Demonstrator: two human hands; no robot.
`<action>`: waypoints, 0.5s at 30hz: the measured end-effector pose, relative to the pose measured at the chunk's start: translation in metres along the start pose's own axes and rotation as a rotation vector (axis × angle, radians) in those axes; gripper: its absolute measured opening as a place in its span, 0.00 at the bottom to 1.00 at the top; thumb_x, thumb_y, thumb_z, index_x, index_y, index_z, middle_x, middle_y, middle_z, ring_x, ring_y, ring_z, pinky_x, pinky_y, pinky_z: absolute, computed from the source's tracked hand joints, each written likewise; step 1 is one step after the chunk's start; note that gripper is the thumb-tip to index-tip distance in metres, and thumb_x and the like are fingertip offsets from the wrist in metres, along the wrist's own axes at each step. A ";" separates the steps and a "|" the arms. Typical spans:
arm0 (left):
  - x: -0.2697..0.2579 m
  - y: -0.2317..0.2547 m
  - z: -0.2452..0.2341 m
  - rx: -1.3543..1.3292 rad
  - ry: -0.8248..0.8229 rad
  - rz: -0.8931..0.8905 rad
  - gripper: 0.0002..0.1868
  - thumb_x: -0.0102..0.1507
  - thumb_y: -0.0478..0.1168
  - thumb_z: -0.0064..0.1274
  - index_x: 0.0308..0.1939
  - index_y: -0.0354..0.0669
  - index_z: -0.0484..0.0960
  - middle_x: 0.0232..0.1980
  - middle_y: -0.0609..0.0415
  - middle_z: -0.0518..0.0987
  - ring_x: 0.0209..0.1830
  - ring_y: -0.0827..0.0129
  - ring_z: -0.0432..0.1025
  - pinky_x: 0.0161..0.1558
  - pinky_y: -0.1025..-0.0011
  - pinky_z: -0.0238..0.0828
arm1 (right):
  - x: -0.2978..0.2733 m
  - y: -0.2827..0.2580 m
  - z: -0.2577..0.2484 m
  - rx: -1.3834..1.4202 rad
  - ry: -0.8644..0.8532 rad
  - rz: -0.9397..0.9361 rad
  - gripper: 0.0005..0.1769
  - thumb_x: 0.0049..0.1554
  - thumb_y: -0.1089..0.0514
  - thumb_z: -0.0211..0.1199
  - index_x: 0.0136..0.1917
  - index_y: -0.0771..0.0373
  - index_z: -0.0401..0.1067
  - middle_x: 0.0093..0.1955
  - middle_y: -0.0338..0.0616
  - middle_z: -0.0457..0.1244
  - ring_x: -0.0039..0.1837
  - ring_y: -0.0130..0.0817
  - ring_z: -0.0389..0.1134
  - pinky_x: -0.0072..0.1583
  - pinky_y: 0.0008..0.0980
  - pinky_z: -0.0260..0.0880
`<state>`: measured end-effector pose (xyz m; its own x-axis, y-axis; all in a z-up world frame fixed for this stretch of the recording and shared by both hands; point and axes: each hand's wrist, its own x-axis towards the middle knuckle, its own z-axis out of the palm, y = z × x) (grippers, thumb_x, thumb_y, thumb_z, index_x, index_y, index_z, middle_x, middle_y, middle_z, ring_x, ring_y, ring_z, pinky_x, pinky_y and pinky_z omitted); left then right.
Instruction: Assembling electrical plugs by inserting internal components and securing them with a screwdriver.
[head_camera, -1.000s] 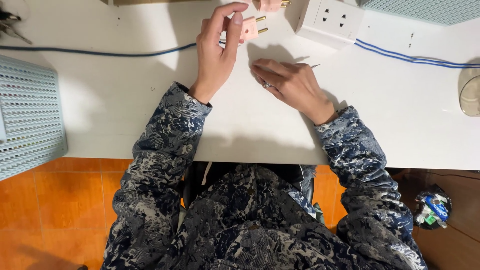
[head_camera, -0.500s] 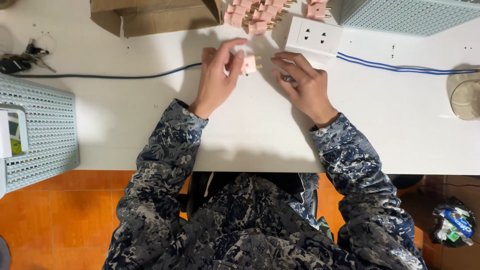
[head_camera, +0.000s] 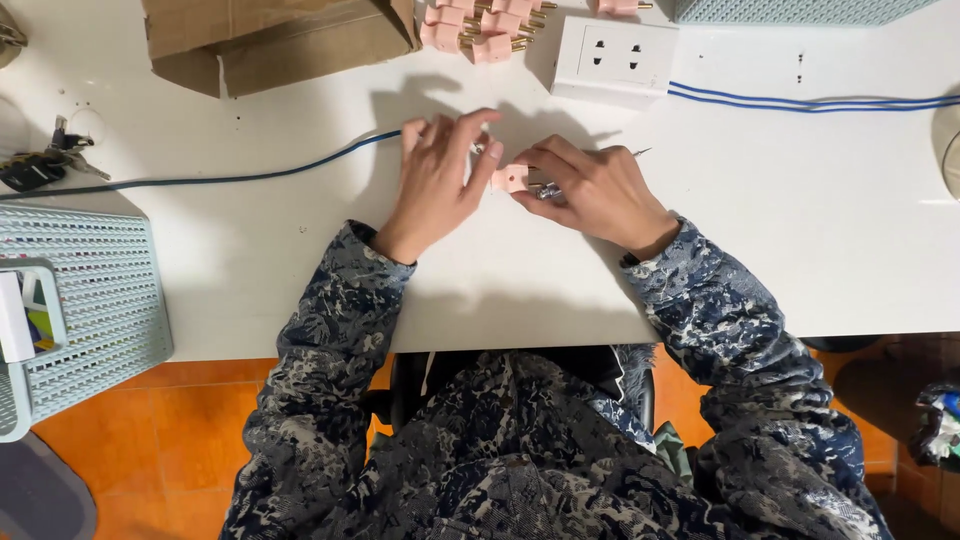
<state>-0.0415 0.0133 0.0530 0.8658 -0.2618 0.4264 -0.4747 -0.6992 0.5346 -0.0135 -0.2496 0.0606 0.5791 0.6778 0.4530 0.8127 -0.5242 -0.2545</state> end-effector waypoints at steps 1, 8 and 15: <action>0.002 -0.002 -0.005 -0.001 -0.004 0.000 0.16 0.85 0.51 0.46 0.71 0.50 0.77 0.41 0.53 0.90 0.46 0.60 0.79 0.68 0.54 0.60 | 0.000 0.003 0.002 0.002 0.000 0.004 0.20 0.68 0.39 0.76 0.62 0.54 0.84 0.56 0.31 0.73 0.33 0.36 0.74 0.39 0.33 0.72; 0.005 -0.013 -0.028 0.034 -0.088 0.077 0.20 0.84 0.51 0.50 0.75 0.47 0.75 0.56 0.65 0.86 0.59 0.61 0.75 0.62 0.58 0.56 | 0.000 0.009 0.001 -0.011 -0.156 -0.025 0.26 0.73 0.33 0.69 0.66 0.56 0.83 0.62 0.40 0.70 0.31 0.26 0.64 0.29 0.30 0.61; 0.003 -0.019 -0.023 -0.026 -0.401 0.131 0.33 0.72 0.51 0.70 0.78 0.52 0.75 0.60 0.66 0.85 0.62 0.58 0.70 0.65 0.54 0.55 | 0.001 0.009 -0.002 0.025 -0.214 0.021 0.26 0.73 0.35 0.69 0.69 0.58 0.80 0.59 0.42 0.64 0.33 0.33 0.60 0.30 0.35 0.60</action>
<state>-0.0330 0.0411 0.0607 0.7886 -0.5888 0.1772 -0.5840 -0.6271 0.5155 -0.0057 -0.2549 0.0602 0.5945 0.7621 0.2563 0.8000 -0.5283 -0.2845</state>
